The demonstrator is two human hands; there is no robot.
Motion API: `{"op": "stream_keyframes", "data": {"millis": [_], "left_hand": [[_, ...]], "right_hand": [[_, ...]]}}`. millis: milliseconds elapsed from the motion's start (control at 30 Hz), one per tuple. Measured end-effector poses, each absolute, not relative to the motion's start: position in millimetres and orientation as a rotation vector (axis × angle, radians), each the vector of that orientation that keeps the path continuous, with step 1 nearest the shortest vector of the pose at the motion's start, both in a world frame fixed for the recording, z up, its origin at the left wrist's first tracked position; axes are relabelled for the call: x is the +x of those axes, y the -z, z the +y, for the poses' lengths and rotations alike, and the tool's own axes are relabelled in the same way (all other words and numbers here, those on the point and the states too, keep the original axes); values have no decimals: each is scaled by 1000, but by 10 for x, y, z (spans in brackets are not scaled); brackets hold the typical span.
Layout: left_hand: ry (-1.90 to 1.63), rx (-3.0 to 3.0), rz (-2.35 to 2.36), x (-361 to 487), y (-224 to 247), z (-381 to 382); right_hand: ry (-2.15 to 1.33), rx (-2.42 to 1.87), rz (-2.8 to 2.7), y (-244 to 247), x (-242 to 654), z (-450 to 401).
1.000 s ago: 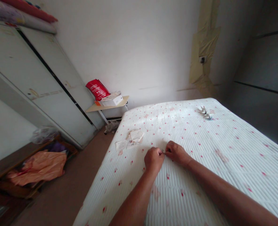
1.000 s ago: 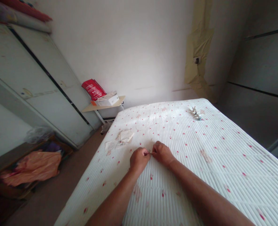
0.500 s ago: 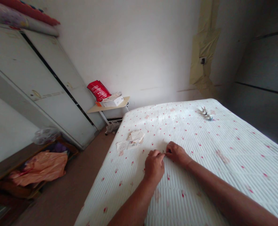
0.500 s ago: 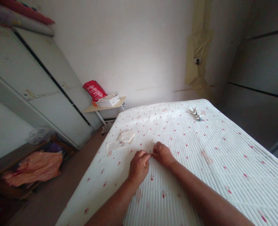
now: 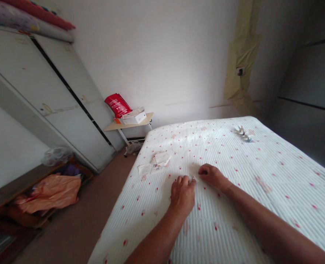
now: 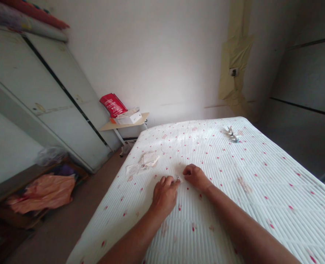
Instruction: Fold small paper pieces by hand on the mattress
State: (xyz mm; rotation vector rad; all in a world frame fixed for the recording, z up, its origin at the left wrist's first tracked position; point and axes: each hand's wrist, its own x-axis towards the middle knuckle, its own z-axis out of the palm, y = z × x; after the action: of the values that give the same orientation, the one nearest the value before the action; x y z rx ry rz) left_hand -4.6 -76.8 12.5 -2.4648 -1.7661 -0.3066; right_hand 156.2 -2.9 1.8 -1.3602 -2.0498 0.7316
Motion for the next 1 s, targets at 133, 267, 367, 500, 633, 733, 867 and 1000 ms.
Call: {"op": "stream_keyframes", "data": {"millis": [133,267,367,500,633,733,867,1000], "left_hand": [[289,-2450,-1746,-28,-113,-767],[272,-2439,-1725,-15,-105,-766],[267,-2434,-1724,-15,-101,-760],[292,-2420,-1733,-36,-101,-767],[310,-2422,-1726,-60,-105,-799],[311,-2410,-1733,-61,-105,-823],[316,-2418,-1739,-49,-111,-842],[316,-2408,-1780,-36,-131,-846]], "right_hand": [[-735,-1385,-2052,-33,1528,-52],[-668,-1440,-2067,-63,1442,-118],[-639,-1444,-2078,-67,1416,-139],[-628,-1422,-2104,-67,1426,-136],[-652,-1430,-2121,-93,1429,-139],[-651,-1454,-2125,-108,1420,-143],[-644,-1450,-2122,-115,1412,-149],[-657,-1472,-2123,-135,1407,-158]]}}
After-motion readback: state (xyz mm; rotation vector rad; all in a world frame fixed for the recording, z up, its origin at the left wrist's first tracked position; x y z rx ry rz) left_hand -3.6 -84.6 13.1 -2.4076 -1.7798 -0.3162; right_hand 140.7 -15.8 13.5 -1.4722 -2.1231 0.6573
